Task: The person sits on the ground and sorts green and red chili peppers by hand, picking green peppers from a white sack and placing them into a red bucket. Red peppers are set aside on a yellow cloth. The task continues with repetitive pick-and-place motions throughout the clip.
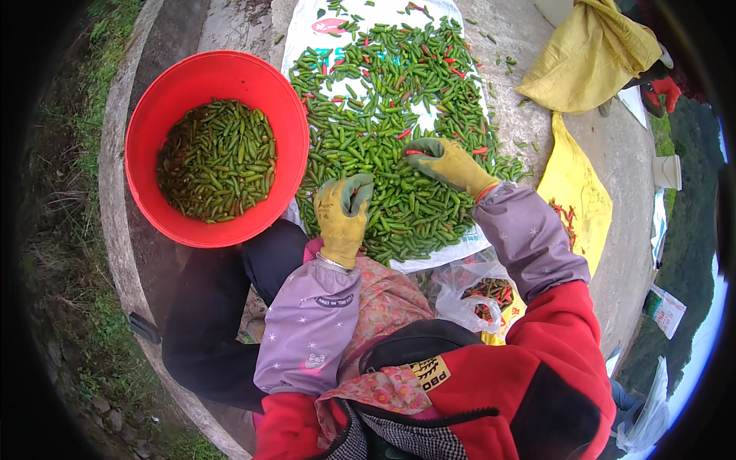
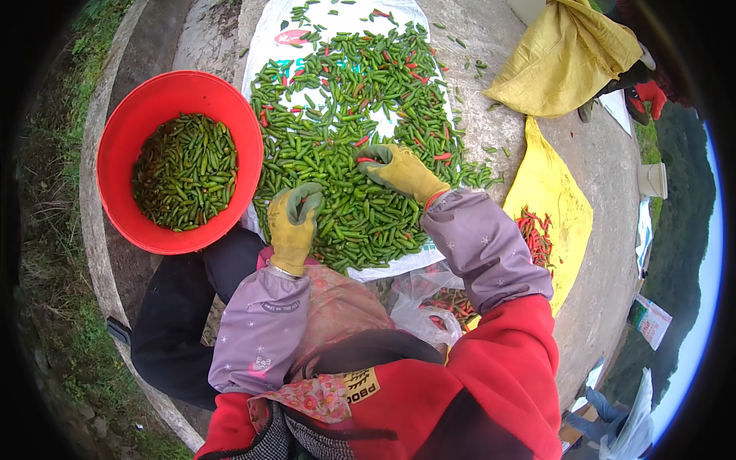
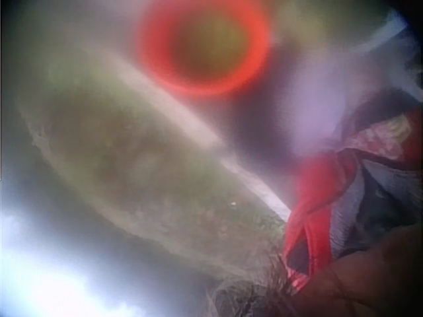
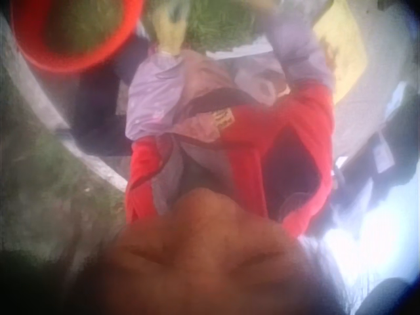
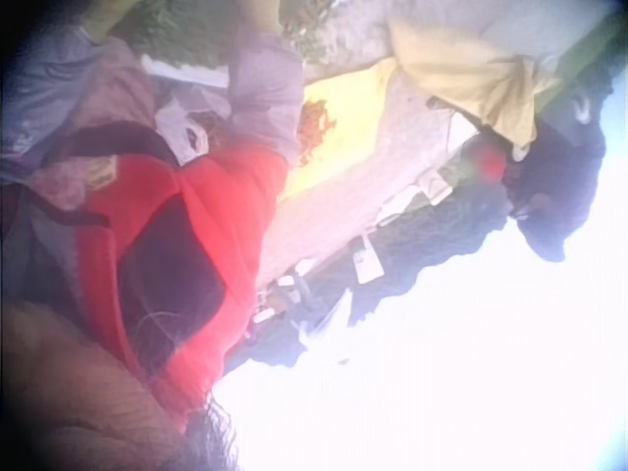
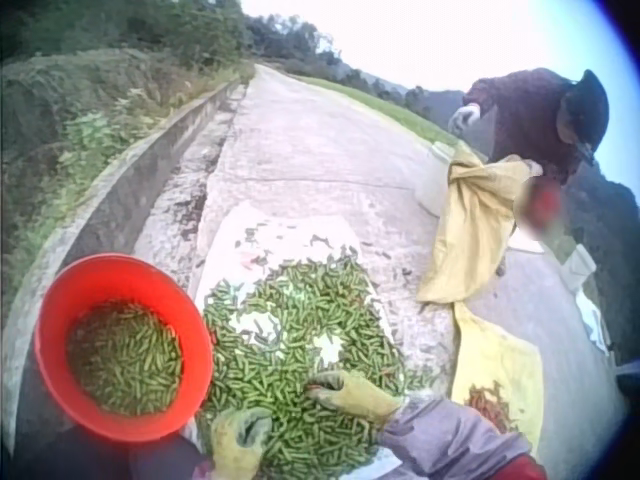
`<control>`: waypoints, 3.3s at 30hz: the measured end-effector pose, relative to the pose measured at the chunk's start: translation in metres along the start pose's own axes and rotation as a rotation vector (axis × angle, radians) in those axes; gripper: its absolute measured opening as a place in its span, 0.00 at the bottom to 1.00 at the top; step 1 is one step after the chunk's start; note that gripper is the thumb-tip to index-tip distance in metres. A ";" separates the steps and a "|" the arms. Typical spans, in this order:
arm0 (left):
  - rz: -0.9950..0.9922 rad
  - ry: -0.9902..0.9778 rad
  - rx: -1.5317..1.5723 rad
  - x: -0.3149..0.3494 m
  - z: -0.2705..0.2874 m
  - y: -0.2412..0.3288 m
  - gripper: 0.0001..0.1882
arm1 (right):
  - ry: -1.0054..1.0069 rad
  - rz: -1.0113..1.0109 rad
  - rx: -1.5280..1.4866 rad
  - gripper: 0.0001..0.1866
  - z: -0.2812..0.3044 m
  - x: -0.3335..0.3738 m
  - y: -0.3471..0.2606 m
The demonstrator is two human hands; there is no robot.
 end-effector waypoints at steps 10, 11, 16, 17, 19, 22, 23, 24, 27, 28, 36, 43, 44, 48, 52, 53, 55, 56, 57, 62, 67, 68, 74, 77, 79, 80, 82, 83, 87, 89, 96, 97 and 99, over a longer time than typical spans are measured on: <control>0.038 -0.180 -0.023 0.007 0.015 0.015 0.19 | 0.139 -0.041 -0.443 0.18 0.023 0.029 0.035; 0.165 -0.146 0.227 0.006 0.017 0.018 0.18 | 0.174 -0.015 -0.421 0.18 0.022 0.028 0.042; 0.624 0.011 1.004 0.007 0.023 0.030 0.19 | 0.467 -0.014 0.053 0.18 0.022 0.025 0.057; 0.682 0.014 1.059 0.007 0.025 0.031 0.19 | 0.471 0.020 0.201 0.19 0.021 0.023 0.053; 0.740 0.002 1.168 0.009 0.023 0.033 0.22 | 0.475 0.005 0.551 0.21 0.019 0.014 0.043; 0.798 -0.008 1.305 0.014 0.022 0.034 0.23 | 0.231 -0.004 0.868 0.26 0.002 -0.008 0.028; 0.824 -0.012 1.329 0.017 0.023 0.033 0.23 | 0.161 -0.011 0.933 0.25 -0.003 -0.014 0.026; 0.842 -0.015 1.358 0.019 0.024 0.033 0.23 | 0.153 -0.008 0.961 0.25 -0.005 -0.017 0.026; 0.836 -0.011 1.433 0.022 0.025 0.027 0.23 | 0.166 0.090 0.937 0.25 -0.003 -0.022 0.029; 0.807 -0.031 1.474 0.022 0.025 0.025 0.23 | 0.151 0.106 0.897 0.24 0.000 -0.020 0.033; 0.866 -0.068 1.486 0.027 0.015 0.017 0.22 | -0.201 -0.239 -0.828 0.20 0.014 0.021 0.050; 0.865 -0.088 1.488 0.027 0.017 0.022 0.22 | -0.557 -0.109 -1.525 0.20 -0.019 0.047 0.035; 0.874 -0.080 1.484 0.027 0.017 0.023 0.22 | -0.570 -0.097 -1.517 0.20 -0.022 0.049 0.033; 0.885 -0.075 1.455 0.027 0.016 0.027 0.21 | -0.541 -0.093 -1.506 0.22 -0.030 0.049 0.032; 0.864 -0.147 1.282 0.024 0.013 0.031 0.17 | -0.411 -0.120 -1.405 0.20 -0.012 0.065 0.048; 0.846 -0.172 1.217 0.022 0.013 0.032 0.16 | -0.360 -0.140 -1.357 0.19 -0.001 0.074 0.056; 0.720 -0.187 1.031 0.013 0.008 0.033 0.14 | -0.233 -0.164 -1.136 0.18 0.038 0.108 0.082; 0.657 -0.192 0.944 0.007 0.003 0.033 0.14 | -0.080 -0.234 -0.977 0.18 0.061 0.128 0.099; 0.461 -0.205 0.669 0.001 0.001 0.035 0.14 | 0.007 -0.243 -0.860 0.17 0.085 0.150 0.114; -0.242 -0.247 -0.253 -0.030 -0.041 0.043 0.19 | 0.581 -0.583 0.476 0.23 0.154 0.248 0.168; -0.398 -0.481 -0.564 -0.045 -0.093 0.026 0.19 | 0.669 -0.416 0.305 0.22 0.129 0.218 0.152; -0.416 -0.502 -0.568 -0.045 -0.097 0.023 0.17 | 0.671 -0.260 0.264 0.20 0.117 0.195 0.142; -0.423 -0.489 -0.521 -0.037 -0.085 0.018 0.09 | 0.599 0.152 0.529 0.17 0.052 0.036 0.063; -0.421 -0.459 -0.541 -0.027 -0.068 0.026 0.11 | 0.517 0.013 1.030 0.23 0.020 -0.027 0.037; -0.386 -0.463 -0.556 -0.019 -0.055 0.030 0.13 | 0.322 -0.144 1.192 0.26 0.009 -0.054 0.033; -0.370 -0.441 -0.536 -0.015 -0.047 0.031 0.14 | 0.368 -0.202 1.250 0.26 0.002 -0.062 0.032; -0.319 -0.428 -0.535 -0.007 -0.034 0.030 0.15 | 0.370 -0.196 1.194 0.25 -0.002 -0.071 0.033; -0.311 -0.415 -0.532 -0.004 -0.028 0.029 0.15 | 0.368 -0.195 1.168 0.24 -0.004 -0.072 0.035; -0.324 -0.392 -0.537 0.000 -0.017 0.024 0.14 | 0.284 -0.116 0.982 0.20 0.001 -0.068 0.046; -0.348 -0.428 -0.548 0.000 -0.019 0.023 0.12 | 0.246 -0.112 1.003 0.21 0.001 -0.066 0.048; -0.345 -0.562 -0.543 -0.007 -0.023 0.023 0.10 | 0.222 -0.144 0.807 0.23 0.007 -0.054 0.032; -0.337 -0.569 -0.553 -0.007 -0.022 0.023 0.11 | 0.357 -0.116 0.641 0.26 0.012 -0.045 0.030; -0.316 -0.593 -0.549 -0.004 -0.021 0.023 0.14 | 0.429 -0.076 0.275 0.25 0.022 -0.031 0.029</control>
Point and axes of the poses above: each hand's wrist, its own x-axis away from the middle knuckle, its own z-axis out of the back of the hand, y = z × x, the point moved 2 cm from there along -x, towards the middle knuckle, and after that the axes turned 4 degrees about -z, right-handed, at the moved point
